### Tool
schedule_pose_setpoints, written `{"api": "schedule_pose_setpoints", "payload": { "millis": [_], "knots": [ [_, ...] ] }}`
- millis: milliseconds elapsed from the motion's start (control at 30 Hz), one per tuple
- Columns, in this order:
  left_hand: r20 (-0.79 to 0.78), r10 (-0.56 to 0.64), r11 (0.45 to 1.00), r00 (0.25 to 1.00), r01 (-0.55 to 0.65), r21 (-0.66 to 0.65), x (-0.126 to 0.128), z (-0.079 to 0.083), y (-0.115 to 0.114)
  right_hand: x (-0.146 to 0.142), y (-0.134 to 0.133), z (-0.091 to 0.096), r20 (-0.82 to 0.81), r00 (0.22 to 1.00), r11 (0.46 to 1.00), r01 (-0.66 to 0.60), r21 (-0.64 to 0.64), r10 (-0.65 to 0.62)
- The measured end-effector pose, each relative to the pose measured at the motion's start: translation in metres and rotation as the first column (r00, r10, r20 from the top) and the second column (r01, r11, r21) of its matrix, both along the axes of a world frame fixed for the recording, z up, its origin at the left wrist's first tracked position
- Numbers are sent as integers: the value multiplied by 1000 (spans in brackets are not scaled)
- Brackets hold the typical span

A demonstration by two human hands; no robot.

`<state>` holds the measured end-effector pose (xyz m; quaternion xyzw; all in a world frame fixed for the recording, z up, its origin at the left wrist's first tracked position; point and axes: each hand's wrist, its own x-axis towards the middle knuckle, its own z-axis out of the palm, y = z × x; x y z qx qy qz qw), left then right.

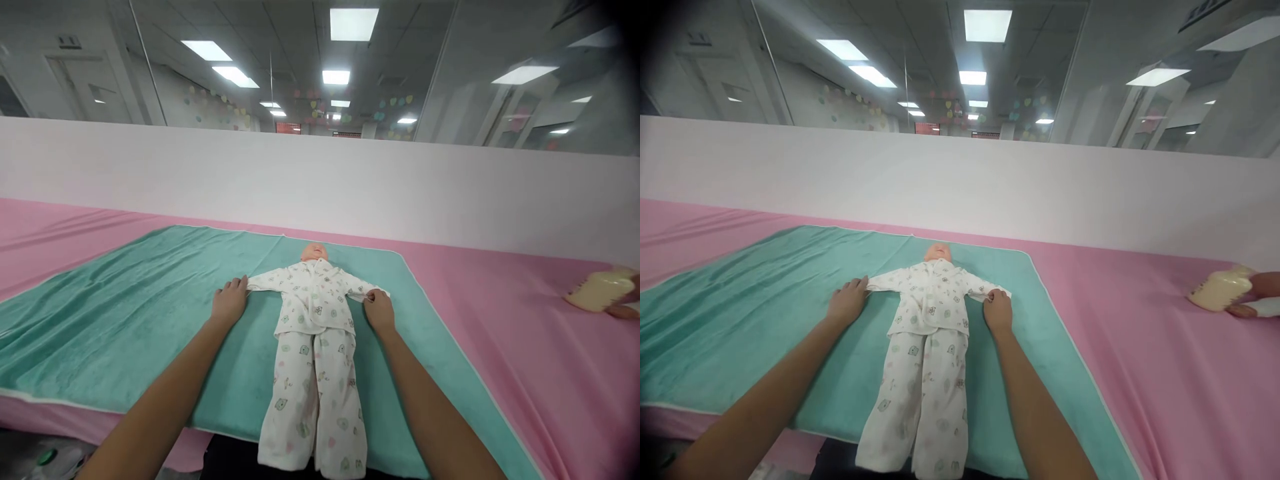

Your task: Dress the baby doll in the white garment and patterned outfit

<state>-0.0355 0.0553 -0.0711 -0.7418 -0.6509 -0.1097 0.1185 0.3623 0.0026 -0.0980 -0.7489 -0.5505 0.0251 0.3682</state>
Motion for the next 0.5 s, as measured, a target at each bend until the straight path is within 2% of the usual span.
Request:
{"api": "schedule_pose_setpoints", "payload": {
  "millis": [100, 167, 233, 333, 433, 500],
  "knots": [
    [-26, 65, 998, 998, -65, 7, -14, 1, 1, 9, 3, 0, 132, 991, 999, 20, -29, -16],
    [-22, 108, 994, 994, -108, 2, -22, 1, 2, 17, 3, 1, 169, 985, 999, -11, -39, 17],
    [-1, 151, 988, 989, -151, 8, -27, 0, 2, 27, 4, 0, 138, 989, 998, -39, -41, 44],
    [55, 183, 982, 982, -184, 27, -28, -2, 3, 37, 4, 0, 40, 999, 1000, -18, -25, 19],
    [143, 152, 980, 978, -168, 109, -21, 0, 0, 25, 0, 8, -15, 1000, 996, -21, 88, 22],
    [218, 62, 973, 974, -107, 203, -9, 5, -3, 3, -4, 19, -73, 993, 979, -79, 190, 94]
  ]
}}
